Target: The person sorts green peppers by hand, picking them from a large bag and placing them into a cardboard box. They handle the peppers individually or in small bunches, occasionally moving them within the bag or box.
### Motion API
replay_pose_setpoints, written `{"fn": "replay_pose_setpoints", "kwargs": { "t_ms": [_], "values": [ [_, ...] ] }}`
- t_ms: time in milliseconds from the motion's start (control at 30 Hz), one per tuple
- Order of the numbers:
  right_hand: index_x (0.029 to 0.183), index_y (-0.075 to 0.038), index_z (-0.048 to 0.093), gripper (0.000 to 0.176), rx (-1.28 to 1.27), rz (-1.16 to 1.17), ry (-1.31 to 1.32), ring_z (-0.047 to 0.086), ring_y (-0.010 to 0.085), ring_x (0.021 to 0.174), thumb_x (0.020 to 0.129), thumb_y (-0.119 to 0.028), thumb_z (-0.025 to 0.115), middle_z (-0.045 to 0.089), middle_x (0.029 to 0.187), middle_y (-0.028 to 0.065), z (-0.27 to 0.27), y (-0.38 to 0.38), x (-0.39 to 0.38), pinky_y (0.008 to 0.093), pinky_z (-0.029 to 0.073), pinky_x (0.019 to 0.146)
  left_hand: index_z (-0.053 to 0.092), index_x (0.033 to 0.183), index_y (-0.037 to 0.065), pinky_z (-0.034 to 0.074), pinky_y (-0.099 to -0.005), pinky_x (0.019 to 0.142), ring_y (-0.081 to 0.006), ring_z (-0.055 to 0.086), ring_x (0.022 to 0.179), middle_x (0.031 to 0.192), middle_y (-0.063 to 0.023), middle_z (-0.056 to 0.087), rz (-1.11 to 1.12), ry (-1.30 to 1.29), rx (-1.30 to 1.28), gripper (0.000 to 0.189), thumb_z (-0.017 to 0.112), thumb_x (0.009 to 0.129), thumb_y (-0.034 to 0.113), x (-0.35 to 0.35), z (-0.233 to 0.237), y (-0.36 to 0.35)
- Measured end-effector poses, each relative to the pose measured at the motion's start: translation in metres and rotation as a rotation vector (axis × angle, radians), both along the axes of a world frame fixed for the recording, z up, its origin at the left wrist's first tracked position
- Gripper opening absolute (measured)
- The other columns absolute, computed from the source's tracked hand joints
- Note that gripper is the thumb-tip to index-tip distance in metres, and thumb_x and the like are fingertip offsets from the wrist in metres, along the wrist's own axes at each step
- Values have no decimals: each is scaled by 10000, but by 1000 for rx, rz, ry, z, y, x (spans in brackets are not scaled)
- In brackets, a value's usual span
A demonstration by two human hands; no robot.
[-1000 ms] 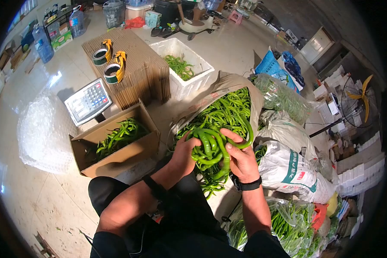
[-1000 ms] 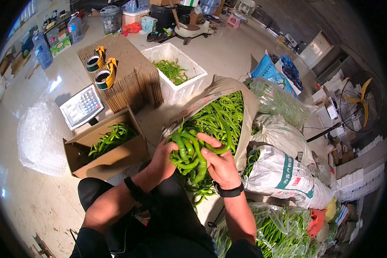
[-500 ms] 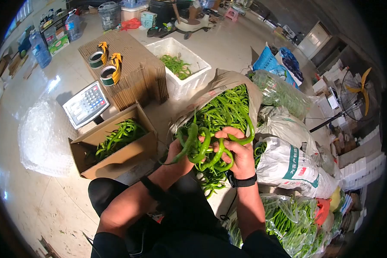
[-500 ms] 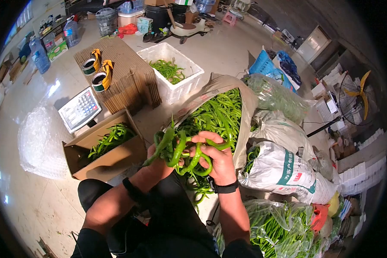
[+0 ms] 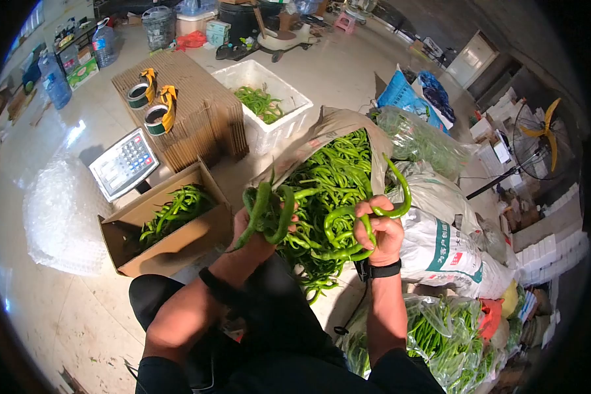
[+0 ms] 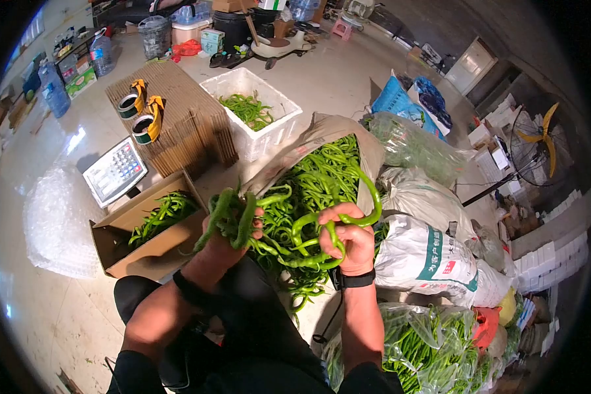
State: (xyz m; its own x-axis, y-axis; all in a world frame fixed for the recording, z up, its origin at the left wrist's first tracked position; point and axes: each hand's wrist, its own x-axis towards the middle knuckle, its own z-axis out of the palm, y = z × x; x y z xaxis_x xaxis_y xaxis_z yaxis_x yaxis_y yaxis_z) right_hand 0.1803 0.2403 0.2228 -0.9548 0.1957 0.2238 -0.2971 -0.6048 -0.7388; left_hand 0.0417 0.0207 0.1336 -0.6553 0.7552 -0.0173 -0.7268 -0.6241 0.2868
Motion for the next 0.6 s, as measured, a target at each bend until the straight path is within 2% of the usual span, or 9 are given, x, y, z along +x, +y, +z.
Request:
{"fn": "replay_pose_setpoints", "kwargs": {
  "t_ms": [33,167,200,267,300,367,433,500,600],
  "values": [
    [1158,-1,590,353,-44,-4,32,429,180,397,814,-31,519,649,1041,237,-8,10,2,276,368,368,613,1196,84,530,-432,721,-318,663,872,1097,-192,683,22,12,-58,527,462,960,531,-2,-1,0],
    [1149,-62,526,297,-299,14,114,435,147,402,854,-54,493,597,1055,153,-6,19,7,334,430,426,617,1179,85,540,-409,719,-291,658,870,1091,-164,680,0,10,24,353,604,940,344,-5,4,-5],
    [1148,-68,529,285,-306,32,142,455,138,438,868,-45,481,583,1060,133,-5,22,7,329,451,468,616,1178,86,542,-403,722,-284,658,877,1089,-154,677,4,-11,-26,298,619,930,252,-4,11,-9],
    [1143,-76,529,268,-340,45,183,479,127,487,888,-29,459,565,1054,111,-3,23,6,326,475,519,609,1186,49,574,-423,717,-314,678,872,1082,-188,672,6,-12,23,316,573,944,249,-5,4,-6],
    [1138,-74,524,258,-338,24,190,486,122,500,892,-32,461,558,1047,101,0,21,6,297,455,487,601,1195,13,605,-444,711,-344,698,866,1076,-221,667,22,-7,71,341,526,957,247,-5,2,-4],
    [1154,-71,523,256,-364,28,180,463,121,496,909,-34,459,549,1045,94,2,22,5,287,446,452,606,1184,12,605,-443,703,-341,701,856,1058,-216,672,22,7,61,315,564,925,186,-4,4,-6],
    [1145,-80,521,239,-389,3,155,480,138,526,921,-33,452,531,1080,107,2,25,4,285,458,437,616,1170,87,545,-392,708,-276,656,906,1102,-156,659,-15,79,11,279,612,924,220,-7,6,-9],
    [1137,-89,519,223,-414,-21,130,498,156,557,934,-32,444,512,1115,120,1,27,3,284,471,421,618,1170,89,544,-392,706,-275,656,909,1092,-148,655,-4,94,11,279,621,919,212,-9,1,-10],
    [1122,-82,557,215,-412,-56,82,564,178,770,942,-19,457,523,1140,115,-5,35,0,238,416,390,621,1148,46,571,-408,704,-293,679,867,1034,-155,669,34,67,45,275,601,906,174,-10,0,-6]
  ]
}}
